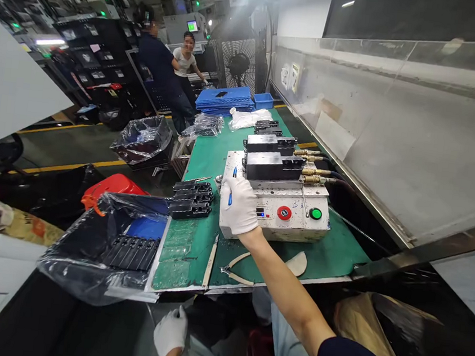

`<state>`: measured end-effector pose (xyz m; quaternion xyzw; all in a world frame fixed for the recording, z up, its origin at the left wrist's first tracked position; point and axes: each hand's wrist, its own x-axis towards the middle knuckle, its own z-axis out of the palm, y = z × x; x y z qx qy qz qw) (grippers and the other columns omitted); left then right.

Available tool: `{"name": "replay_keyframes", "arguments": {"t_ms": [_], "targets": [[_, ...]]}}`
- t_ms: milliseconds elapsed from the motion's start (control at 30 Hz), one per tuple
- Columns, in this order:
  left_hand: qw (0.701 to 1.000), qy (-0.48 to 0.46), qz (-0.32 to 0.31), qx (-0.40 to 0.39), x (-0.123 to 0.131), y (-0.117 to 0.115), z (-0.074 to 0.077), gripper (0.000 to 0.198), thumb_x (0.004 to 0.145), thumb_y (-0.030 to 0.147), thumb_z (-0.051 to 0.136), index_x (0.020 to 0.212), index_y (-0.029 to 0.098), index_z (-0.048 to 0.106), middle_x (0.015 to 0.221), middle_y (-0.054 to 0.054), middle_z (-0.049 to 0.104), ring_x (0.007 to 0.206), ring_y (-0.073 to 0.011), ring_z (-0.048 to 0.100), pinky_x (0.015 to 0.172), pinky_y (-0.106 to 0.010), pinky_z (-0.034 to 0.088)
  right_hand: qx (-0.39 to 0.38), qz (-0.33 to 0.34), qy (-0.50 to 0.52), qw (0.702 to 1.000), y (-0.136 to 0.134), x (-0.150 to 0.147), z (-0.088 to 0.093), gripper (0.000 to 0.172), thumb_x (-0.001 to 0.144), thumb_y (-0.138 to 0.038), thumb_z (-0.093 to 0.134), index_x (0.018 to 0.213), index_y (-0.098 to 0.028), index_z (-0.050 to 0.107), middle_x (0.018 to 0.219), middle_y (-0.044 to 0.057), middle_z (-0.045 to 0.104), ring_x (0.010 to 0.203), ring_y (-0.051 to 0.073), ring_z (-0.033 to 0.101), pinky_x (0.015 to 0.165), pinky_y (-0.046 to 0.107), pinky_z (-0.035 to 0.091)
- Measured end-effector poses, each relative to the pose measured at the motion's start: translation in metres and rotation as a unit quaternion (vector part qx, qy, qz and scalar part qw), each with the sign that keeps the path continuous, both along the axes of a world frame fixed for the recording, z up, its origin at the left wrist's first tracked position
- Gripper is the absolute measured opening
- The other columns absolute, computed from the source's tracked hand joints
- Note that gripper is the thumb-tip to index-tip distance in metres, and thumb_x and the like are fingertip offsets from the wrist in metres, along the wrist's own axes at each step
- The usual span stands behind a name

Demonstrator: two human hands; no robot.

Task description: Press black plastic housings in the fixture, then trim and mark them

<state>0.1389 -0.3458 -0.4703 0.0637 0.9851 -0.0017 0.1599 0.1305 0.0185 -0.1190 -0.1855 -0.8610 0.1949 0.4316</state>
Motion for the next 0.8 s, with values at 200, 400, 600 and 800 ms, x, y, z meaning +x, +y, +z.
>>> {"name": "replay_keyframes", "arguments": {"t_ms": [200,400,600,800], "targets": [[1.0,-0.001,-0.001,0.005,0.002,-0.001,0.001,0.059,0.103,0.045,0.026,0.09,0.021,0.079,0.107,-0.015,0.081,0.108,-0.0345,0.074,0.087,-0.042,0.049,-0.017,-0.037,-0.042,0.998,0.006,0.006,-0.004,0.025,0.105,-0.022,0.045,0.099,-0.018,0.069,0.095,0.011,0.066,0.092,0.026,0.059,0.083,0.036,0.042],[1.0,-0.003,0.001,0.005,0.001,-0.001,-0.001,0.06,0.103,0.045,0.025,0.094,0.021,0.079,0.109,-0.014,0.081,0.11,-0.0341,0.073,0.09,-0.043,0.049,-0.004,-0.076,-0.052,0.996,0.014,0.001,-0.011,0.024,0.103,-0.022,0.047,0.097,-0.017,0.069,0.091,0.011,0.063,0.085,0.026,0.056,0.077,0.036,0.041],[1.0,-0.019,0.007,0.007,-0.001,-0.002,-0.004,0.062,0.103,0.047,0.023,0.098,0.021,0.08,0.112,-0.016,0.081,0.11,-0.0352,0.073,0.091,-0.044,0.05,0.0,-0.056,-0.06,0.997,0.002,-0.01,-0.008,0.02,0.103,-0.022,0.051,0.093,-0.016,0.068,0.088,0.012,0.065,0.083,0.026,0.06,0.078,0.038,0.047],[0.998,-0.05,0.028,0.012,-0.008,-0.005,-0.007,0.055,0.102,0.048,0.033,0.095,0.025,0.082,0.105,-0.013,0.083,0.105,-0.0348,0.076,0.09,-0.045,0.055,0.005,0.098,-0.005,0.995,-0.001,0.003,0.007,0.026,0.103,-0.019,0.05,0.11,-0.015,0.075,0.097,0.012,0.074,0.093,0.025,0.068,0.087,0.038,0.055]]}}
